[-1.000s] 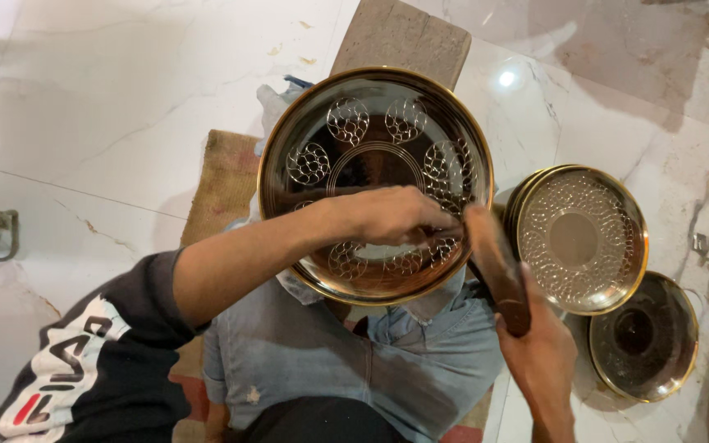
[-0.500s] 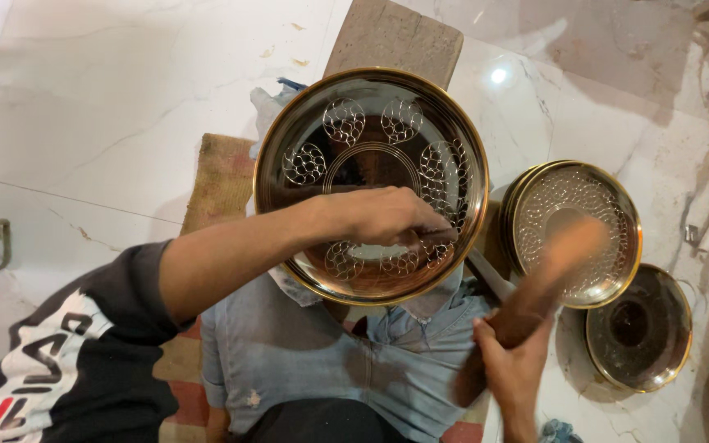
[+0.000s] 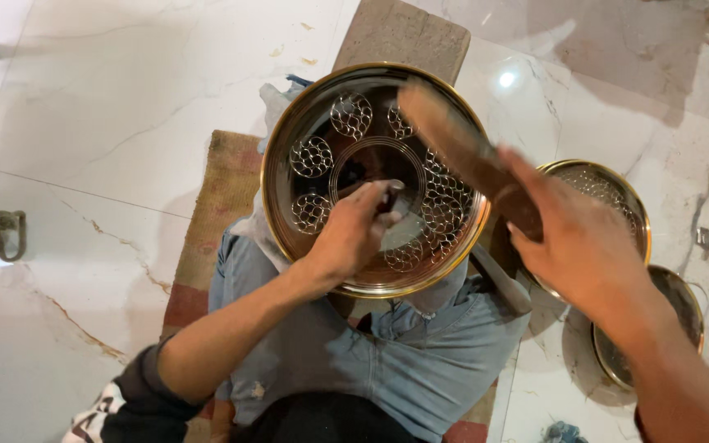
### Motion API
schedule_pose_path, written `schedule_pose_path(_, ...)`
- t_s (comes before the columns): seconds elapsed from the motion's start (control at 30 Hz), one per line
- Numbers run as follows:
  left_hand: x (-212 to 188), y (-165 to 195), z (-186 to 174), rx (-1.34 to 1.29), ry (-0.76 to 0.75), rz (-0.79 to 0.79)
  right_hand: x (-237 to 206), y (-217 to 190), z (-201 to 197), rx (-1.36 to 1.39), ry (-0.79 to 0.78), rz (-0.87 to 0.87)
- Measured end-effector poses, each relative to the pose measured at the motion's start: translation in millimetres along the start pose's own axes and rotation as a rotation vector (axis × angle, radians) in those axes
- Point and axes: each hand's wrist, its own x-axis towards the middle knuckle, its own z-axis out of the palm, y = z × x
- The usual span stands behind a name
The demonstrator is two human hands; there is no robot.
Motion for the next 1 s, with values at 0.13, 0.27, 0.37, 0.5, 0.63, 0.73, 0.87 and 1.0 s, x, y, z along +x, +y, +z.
schedule_pose_path(0.13, -18.5, 3.3, 9.1, 0.017, 0.168, -0.112, 18.5, -29.4, -18.3, -0.49, -0.455, 0.065)
schedule_pose_path(0.27, -18.4, 10.6, 5.4, 0.015, 0.208, -0.08, 10.2, -27.6, -15.4, -0.409, -0.257, -0.059)
schedule_pose_path(0.37, -0.3, 13.6, -9.0, -0.026, 0.078, 0.064, -8.8, -6.8, 4.6, -0.272, -0.086, -0.019)
schedule_pose_path(0.5, 34.4, 15.9, -16.0, -0.07, -0.431, -0.001, -35.3, 15.5, 47.8, 0.28, 0.288, 0.144)
schedule_pose_path(0.63, 47.2, 14.3, -15.9, -0.07, -0.476, 0.182, -55.6, 33.7, 65.8, 0.36, 0.216, 0.404)
schedule_pose_path(0.73, 46.2, 10.7, -12.2, -0.037, -0.477, 0.209, -65.4, 43.4, 72.8, 0.612, 0.375, 0.471)
schedule_pose_path(0.87, 42.8, 6.6, -10.0, -0.043, -0.48, 0.192, -73.2, 57.3, 86.1, 0.423, 0.221, 0.437)
schedule_pose_path(1.0, 51.0, 6.9, -6.0, -0.098, -0.515, 0.36, -91.0, 57.9, 109.8, 0.477, 0.178, 0.505)
